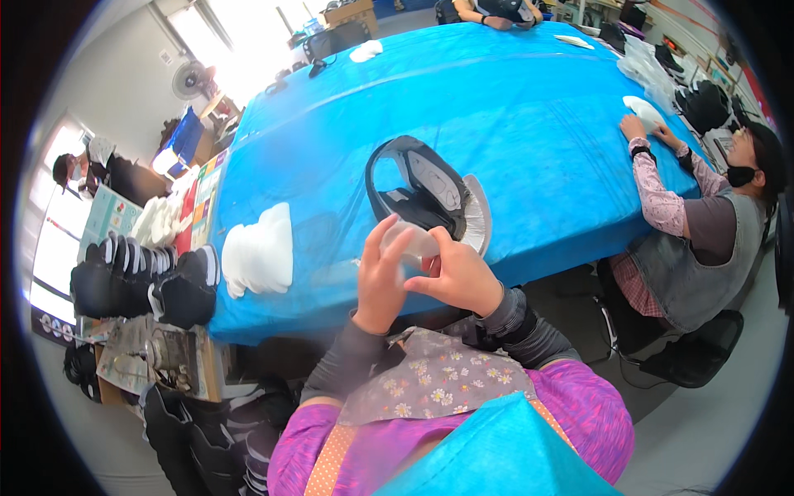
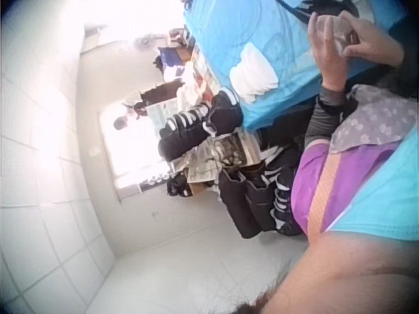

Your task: Manually assembling shoe components by fitting internal padding and structures into the shoe upper.

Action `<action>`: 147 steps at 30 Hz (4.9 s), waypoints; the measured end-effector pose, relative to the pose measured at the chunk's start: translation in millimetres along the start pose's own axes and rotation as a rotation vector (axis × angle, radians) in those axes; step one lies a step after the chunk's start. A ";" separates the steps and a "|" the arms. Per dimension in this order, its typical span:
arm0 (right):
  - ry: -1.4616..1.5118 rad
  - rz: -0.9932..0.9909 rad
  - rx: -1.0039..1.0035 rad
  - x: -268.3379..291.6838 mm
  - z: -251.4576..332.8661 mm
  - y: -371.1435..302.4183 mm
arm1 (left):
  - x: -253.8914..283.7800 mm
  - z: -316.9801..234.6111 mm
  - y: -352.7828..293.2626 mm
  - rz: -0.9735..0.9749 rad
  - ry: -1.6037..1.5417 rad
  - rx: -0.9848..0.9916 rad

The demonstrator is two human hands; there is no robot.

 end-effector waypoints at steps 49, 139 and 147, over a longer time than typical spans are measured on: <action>-0.643 -0.320 -0.060 4.9 -39.0 66.1 | 4.2 129.9 81.2 0.267 -0.531 0.727; -0.272 -0.209 0.010 -44.2 -35.3 54.1 | 0.7 80.6 116.1 0.635 0.634 0.381; 0.209 -0.476 0.082 -40.0 -48.1 53.8 | 4.2 85.3 86.8 0.524 -0.231 0.589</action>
Point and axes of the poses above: each hand's wrist, its own y-axis towards the middle knuckle, its own x-axis out of the back of the hand, z = x × y, the point moved 2 cm from there along y, towards the middle knuckle, and after that the axes turned 10 degrees about -y, right-handed, at the moved point
